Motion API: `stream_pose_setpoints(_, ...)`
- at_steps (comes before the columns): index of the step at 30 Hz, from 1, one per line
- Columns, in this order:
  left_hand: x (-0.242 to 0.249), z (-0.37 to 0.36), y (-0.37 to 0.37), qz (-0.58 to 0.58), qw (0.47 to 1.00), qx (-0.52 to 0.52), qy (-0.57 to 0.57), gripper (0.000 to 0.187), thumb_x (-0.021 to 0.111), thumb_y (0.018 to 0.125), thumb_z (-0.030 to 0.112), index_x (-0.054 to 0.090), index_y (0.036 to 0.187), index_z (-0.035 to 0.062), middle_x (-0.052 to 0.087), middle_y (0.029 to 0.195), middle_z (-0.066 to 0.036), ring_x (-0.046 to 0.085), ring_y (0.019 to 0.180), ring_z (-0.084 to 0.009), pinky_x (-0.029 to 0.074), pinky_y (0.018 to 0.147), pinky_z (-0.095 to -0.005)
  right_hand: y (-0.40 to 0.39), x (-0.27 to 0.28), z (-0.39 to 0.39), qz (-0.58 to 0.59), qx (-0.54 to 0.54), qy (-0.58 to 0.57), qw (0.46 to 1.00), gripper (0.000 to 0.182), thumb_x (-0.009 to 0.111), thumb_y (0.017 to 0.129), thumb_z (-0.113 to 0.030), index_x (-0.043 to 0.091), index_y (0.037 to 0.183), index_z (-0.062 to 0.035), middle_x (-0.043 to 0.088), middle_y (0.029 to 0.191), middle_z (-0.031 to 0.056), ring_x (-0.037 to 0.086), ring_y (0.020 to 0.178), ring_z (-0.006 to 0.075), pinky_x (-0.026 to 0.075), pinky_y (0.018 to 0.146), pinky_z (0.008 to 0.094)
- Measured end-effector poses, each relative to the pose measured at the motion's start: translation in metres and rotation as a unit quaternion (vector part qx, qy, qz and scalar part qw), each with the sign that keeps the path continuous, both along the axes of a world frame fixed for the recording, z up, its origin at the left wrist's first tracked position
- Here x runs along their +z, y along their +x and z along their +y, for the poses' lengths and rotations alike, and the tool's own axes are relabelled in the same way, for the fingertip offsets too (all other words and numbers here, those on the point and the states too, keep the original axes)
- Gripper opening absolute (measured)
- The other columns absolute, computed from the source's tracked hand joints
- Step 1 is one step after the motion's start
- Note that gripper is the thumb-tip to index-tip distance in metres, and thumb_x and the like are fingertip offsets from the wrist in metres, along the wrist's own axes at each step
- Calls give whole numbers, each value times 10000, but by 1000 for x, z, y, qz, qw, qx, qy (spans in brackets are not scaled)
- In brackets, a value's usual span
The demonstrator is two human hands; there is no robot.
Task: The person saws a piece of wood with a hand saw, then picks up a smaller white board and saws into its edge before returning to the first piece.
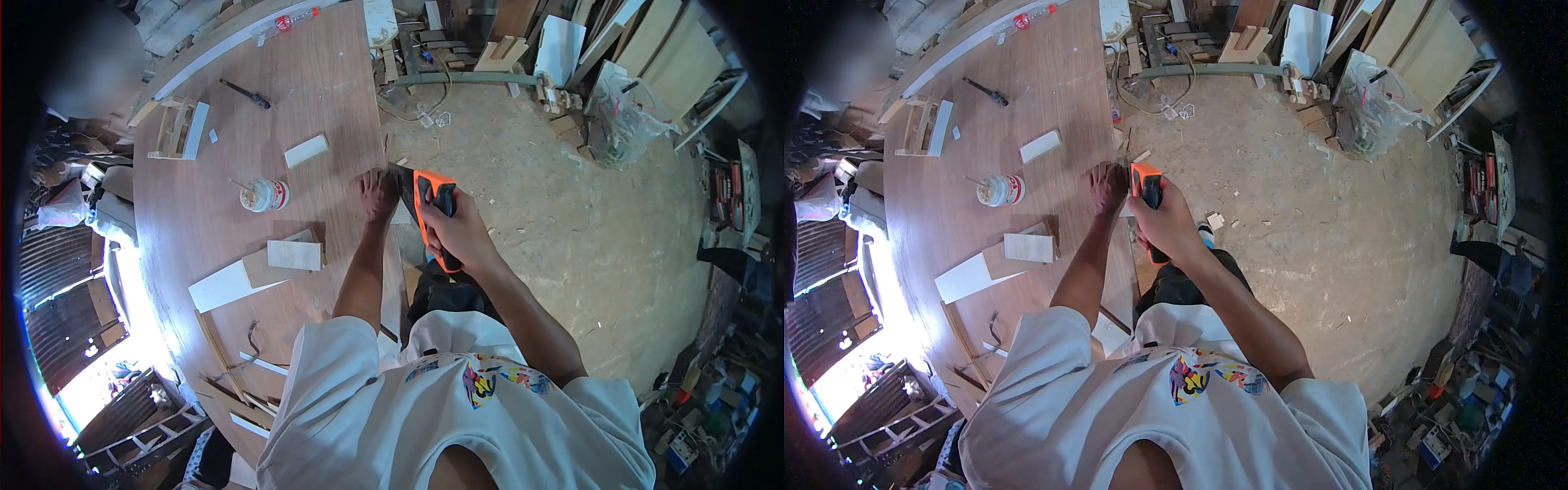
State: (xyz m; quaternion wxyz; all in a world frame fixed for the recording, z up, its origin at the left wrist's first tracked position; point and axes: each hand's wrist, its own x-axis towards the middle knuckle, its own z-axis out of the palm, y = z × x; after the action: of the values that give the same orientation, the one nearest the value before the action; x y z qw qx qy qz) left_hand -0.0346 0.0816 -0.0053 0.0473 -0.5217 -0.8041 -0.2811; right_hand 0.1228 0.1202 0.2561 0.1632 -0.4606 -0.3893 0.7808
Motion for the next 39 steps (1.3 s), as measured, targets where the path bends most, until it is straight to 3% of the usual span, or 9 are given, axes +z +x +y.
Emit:
stream_pose_setpoints(7, 0, -1, 3, -12, 998, 60, 13, 164, 597, 802, 239, 621, 902, 112, 575, 973, -85, 534, 938, -281, 401, 800, -410, -10, -2, -24, -2, 26, 36, 999, 107, 555, 869, -74, 449, 870, -57, 426, 575, -5, 428, 422, 77, 361, 377, 270)
stream_pose_setpoints(9, 2, 0, 2, -3, 997, 74, 17, 163, 596, 807, 244, 622, 902, 114, 575, 967, -81, 537, 931, -275, 402, 794, -404, -7, -22, -47, -81, 59, 221, 970, 102, 565, 850, -59, 467, 858, -34, 436, 592, 8, 443, 473, 84, 375, 438, 271)
stream_pose_setpoints(12, 6, 1, 1, 37, 994, 93, -31, 167, 593, 813, 255, 623, 910, 123, 572, 959, -77, 539, 923, -269, 401, 791, -403, 7, -30, -83, -77, 74, 285, 953, 105, 568, 830, -28, 475, 871, -5, 464, 636, 38, 474, 575, 89, 391, 520, 269)
stream_pose_setpoints(18, 7, -3, 2, 81, 993, 91, 7, 148, 584, 821, 212, 607, 912, 97, 561, 932, -88, 533, 902, -283, 399, 788, -406, 33, 5, -111, -63, 78, 176, 979, 125, 554, 824, 10, 491, 933, 15, 511, 739, 59, 488, 690, 92, 422, 623, 275)
stream_pose_setpoints(19, 10, -4, 3, 17, 996, 91, -13, 168, 550, 848, 222, 586, 949, 93, 558, 972, -98, 521, 945, -295, 395, 819, -427, 36, 12, -113, -60, 79, 172, 980, 133, 551, 825, 11, 495, 945, 15, 512, 748, 52, 487, 699, 89, 422, 633, 266)
stream_pose_setpoints(23, 1, 1, -1, -60, 997, 56, -1, 168, 512, 877, 221, 557, 957, 81, 557, 988, -107, 511, 968, -306, 388, 840, -439, 38, -29, -105, -94, 56, 237, 965, 119, 547, 832, 8, 502, 941, 20, 498, 747, 45, 476, 705, 75, 410, 628, 245)
stream_pose_setpoints(27, 11, 1, 2, -10, 997, 52, 50, 117, 563, 823, 174, 592, 894, 85, 558, 929, -97, 529, 901, -294, 402, 780, -412, 18, -42, -82, -82, 77, 204, 973, 109, 549, 822, 4, 502, 920, 14, 485, 704, 52, 492, 670, 102, 414, 604, 266)
stream_pose_setpoints(30, 11, 0, 1, 9, 997, 70, 35, 96, 560, 818, 165, 584, 866, 86, 559, 906, -92, 531, 894, -291, 404, 776, -402, 27, 4, -107, -51, 48, 227, 971, 114, 546, 814, 5, 506, 921, 10, 498, 687, 64, 512, 651, 123, 422, 603, 284)
stream_pose_setpoints(39, 15, 2, -1, 42, 997, 50, 30, 79, 559, 802, 149, 588, 851, 95, 580, 901, -73, 546, 889, -269, 404, 776, -402, 9, -52, -77, -119, 88, 236, 960, 92, 540, 819, -21, 486, 888, 7, 480, 660, 109, 512, 642, 127, 434, 621, 287)
